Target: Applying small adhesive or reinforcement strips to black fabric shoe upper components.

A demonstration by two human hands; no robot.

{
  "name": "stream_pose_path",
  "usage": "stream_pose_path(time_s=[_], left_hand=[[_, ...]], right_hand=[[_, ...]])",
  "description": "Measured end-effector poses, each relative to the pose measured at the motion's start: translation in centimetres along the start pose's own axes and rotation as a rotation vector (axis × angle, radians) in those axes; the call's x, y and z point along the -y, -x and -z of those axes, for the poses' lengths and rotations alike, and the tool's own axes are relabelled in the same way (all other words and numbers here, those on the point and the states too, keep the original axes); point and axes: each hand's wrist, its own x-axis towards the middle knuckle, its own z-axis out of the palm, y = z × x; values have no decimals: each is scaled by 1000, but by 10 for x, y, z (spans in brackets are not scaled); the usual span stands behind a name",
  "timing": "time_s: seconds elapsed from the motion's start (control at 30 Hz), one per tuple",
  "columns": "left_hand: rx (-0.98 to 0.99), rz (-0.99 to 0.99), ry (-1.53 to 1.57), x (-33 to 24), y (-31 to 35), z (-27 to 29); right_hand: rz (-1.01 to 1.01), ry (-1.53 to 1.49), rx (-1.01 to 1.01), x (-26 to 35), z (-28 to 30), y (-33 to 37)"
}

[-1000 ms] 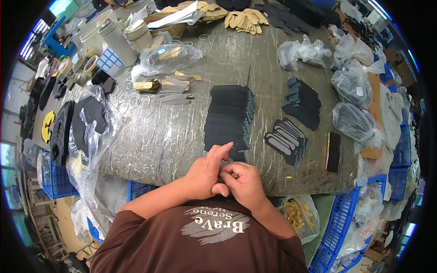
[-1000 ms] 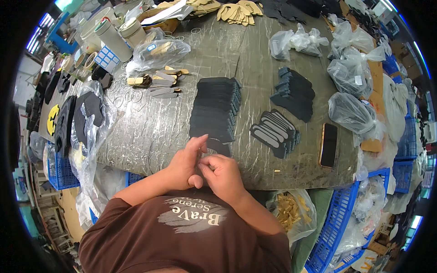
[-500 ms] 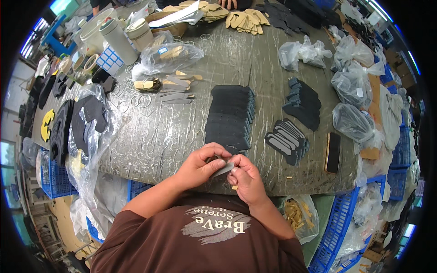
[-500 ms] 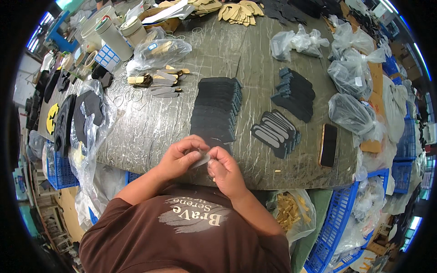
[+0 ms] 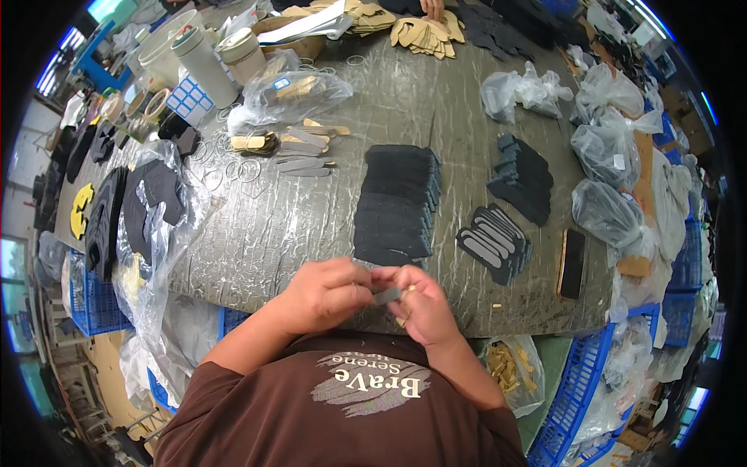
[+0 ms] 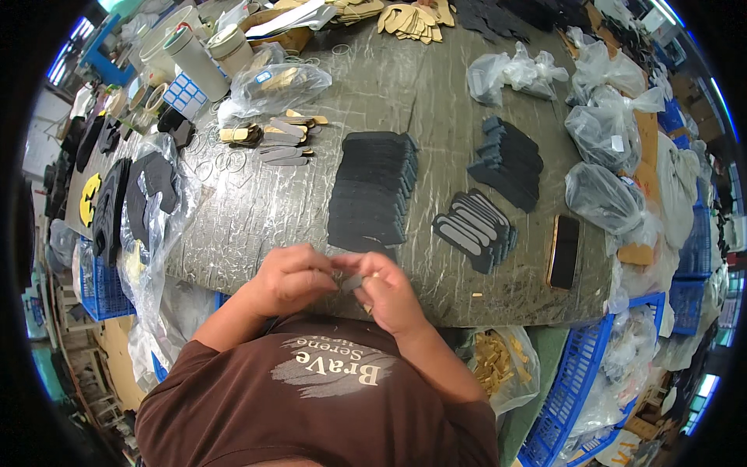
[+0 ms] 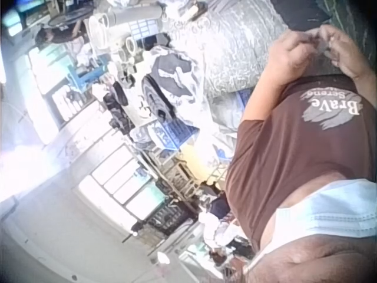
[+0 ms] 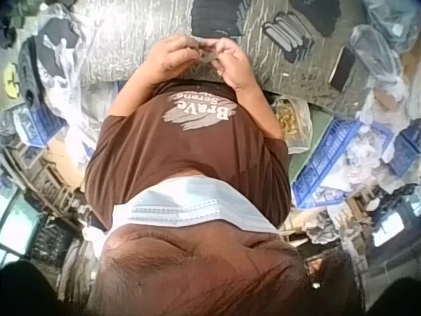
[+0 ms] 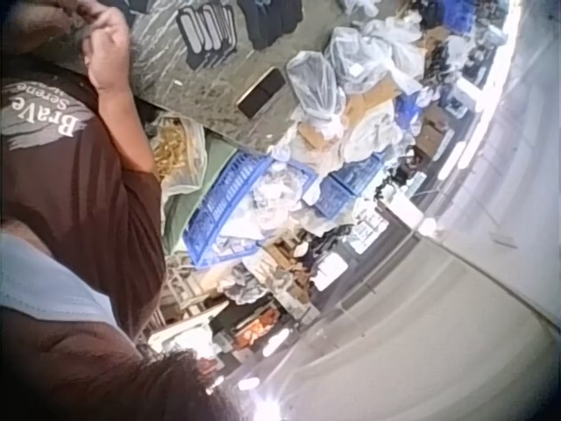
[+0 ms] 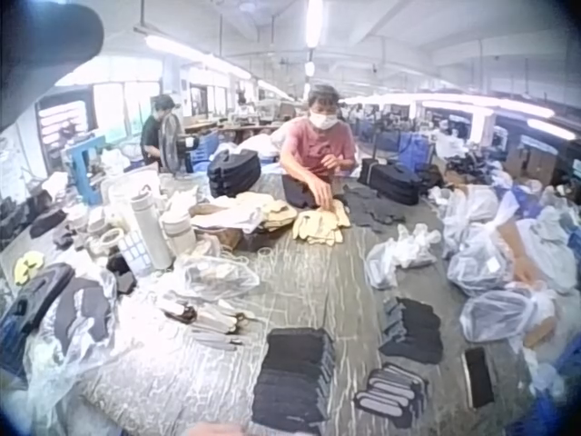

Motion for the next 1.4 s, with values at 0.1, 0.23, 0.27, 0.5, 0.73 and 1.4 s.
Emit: stream_pose_path(time_s=[0.1,0.23,0.27,0.5,0.73,1.4], left_hand=[[-71,18,-15,0,1,-4],[51,-72,-105,-4,-14,-1],[49,-72,-108,-3,-14,-1],[-321,639,299,28,26,-2],[-435,1179,762,33,25,9],[17,1252,408,14,9,-14]], right_hand=[[29,123,-58,7,-2,-2],[-84,242,-39,-1,2,0],[-174,185,-45,-1,2,0],[379,426,-327,36,39,-8],[579,1920,-172,-6,16,22],[706,1877,-94,-12,23,26]])
